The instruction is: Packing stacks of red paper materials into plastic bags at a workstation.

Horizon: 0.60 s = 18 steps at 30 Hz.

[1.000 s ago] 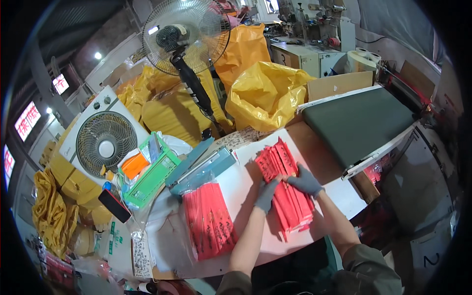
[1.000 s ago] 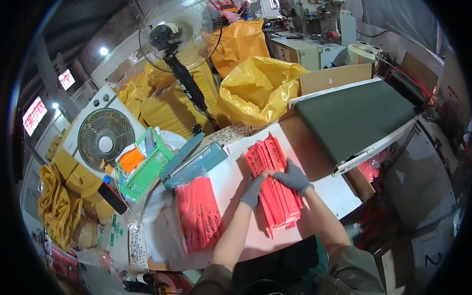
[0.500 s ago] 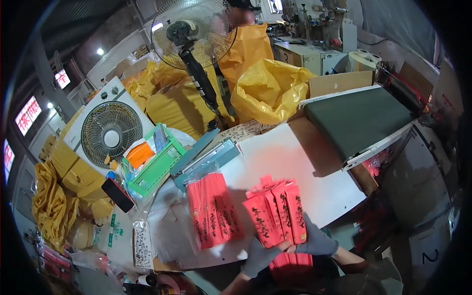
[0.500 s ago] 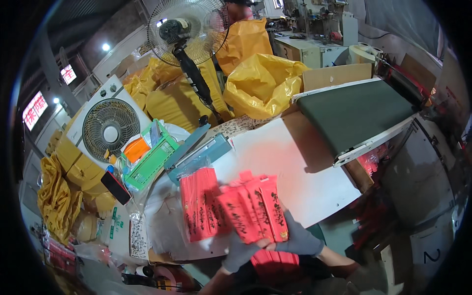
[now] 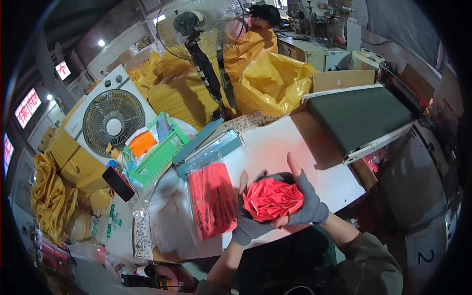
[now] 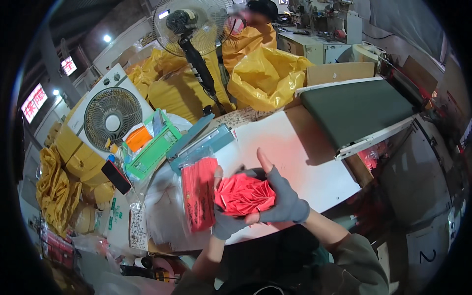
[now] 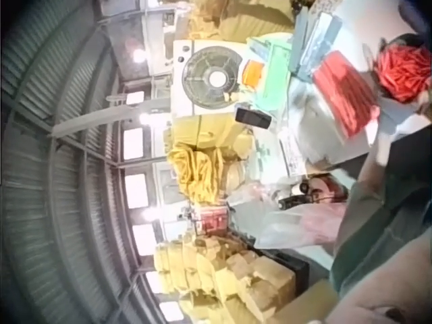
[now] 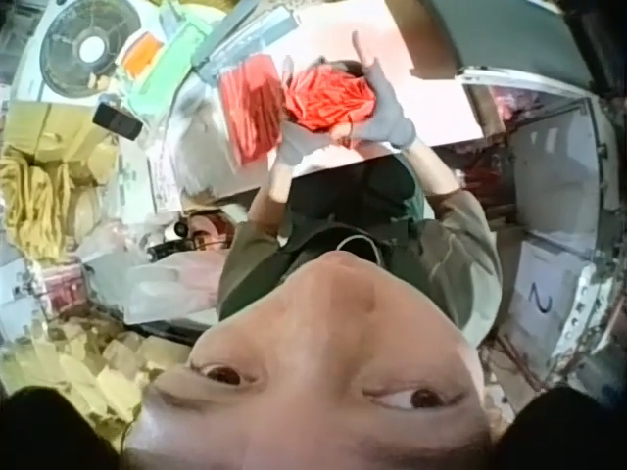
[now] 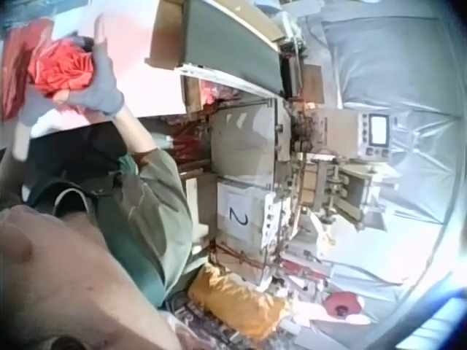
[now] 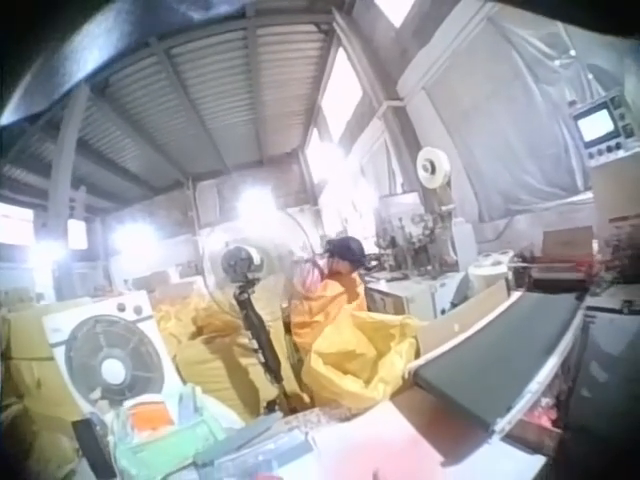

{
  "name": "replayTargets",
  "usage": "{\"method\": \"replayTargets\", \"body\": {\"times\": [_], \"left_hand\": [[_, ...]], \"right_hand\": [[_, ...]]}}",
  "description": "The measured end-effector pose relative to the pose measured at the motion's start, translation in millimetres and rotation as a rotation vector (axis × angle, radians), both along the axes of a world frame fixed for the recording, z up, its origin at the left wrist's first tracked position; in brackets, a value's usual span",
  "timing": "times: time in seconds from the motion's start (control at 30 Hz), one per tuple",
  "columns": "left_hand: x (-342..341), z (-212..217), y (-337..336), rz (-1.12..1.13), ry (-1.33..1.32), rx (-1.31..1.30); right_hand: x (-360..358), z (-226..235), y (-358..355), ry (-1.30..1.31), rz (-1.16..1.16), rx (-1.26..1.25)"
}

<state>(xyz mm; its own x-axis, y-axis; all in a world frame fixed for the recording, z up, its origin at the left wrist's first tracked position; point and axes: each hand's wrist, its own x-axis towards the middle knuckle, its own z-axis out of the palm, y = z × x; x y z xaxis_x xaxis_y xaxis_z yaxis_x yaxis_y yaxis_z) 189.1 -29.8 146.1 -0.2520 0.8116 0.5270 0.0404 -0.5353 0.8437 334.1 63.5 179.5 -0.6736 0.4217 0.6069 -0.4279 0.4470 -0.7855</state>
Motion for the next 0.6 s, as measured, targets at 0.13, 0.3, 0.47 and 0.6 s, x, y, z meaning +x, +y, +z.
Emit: {"method": "replayTargets", "body": {"times": [0.13,0.3,0.47,0.6], "left_hand": [[18,17,-46,-0.001,-0.09,-0.211],[7,-57,-55,-0.185,-0.2,-0.449],[5,-105,-73,0.026,-0.202,-0.442],[-81,-104,-117,0.133,-0.462,-0.467]], "right_hand": [[10,-8,-38,-0.015,-0.087,-0.137],[-18,-27,-11,-0.421,0.495,-0.663],[-70,-83,1,-0.683,0.531,-0.301],[-96,-89,-9,-0.741,0.548,-0.211]]}}
